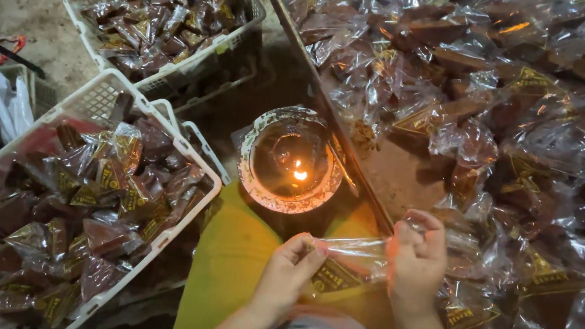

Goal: Sealing plastic bags containing food items using a candle flame and placing them into baskets

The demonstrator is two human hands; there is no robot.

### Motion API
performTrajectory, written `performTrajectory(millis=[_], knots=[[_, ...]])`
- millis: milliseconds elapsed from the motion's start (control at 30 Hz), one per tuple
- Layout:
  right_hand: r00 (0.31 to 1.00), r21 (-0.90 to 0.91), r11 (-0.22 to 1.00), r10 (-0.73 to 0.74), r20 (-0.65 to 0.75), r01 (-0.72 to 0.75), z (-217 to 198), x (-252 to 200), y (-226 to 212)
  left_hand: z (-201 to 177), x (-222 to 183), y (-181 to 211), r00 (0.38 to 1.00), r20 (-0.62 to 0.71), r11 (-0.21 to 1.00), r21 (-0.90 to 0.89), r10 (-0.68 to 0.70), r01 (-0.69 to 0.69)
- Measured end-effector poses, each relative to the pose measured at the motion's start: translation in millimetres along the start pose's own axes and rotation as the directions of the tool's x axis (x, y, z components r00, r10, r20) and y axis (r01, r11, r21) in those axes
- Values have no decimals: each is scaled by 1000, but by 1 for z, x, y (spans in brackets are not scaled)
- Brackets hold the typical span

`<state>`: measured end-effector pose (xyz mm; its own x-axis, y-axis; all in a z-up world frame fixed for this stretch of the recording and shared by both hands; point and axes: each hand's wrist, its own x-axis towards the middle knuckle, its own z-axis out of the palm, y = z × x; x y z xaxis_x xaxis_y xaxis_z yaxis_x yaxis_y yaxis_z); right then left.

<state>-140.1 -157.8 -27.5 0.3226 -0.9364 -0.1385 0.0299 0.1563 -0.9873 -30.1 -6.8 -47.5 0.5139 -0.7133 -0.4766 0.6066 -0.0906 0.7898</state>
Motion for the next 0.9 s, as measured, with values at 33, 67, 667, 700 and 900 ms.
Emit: performTrajectory(millis=[33, 67, 667, 700, 900], knots=[[997, 26, 1000, 8, -82, -5, 0, 5, 3, 2, -1, 0, 997, -5, 996, 43, 79, -79], [997, 26, 1000, 5, -79, -3, -4, 4, 5, 3, -2, 3, 997, -6, 996, 41, 83, -83], [851, -194, 931, 361, 381, -309, -3, -12, 14, -9, 1, 29, 789, 391, 449, 664, 474, -599], [866, -169, 959, 277, 415, -226, 1, -18, 11, -5, -2, 28, 722, 432, 321, 688, 540, -651], [894, -264, 961, 44, 447, 84, 24, -41, -36, -18, 15, 4, 749, 271, 395, 715, 604, -577]])
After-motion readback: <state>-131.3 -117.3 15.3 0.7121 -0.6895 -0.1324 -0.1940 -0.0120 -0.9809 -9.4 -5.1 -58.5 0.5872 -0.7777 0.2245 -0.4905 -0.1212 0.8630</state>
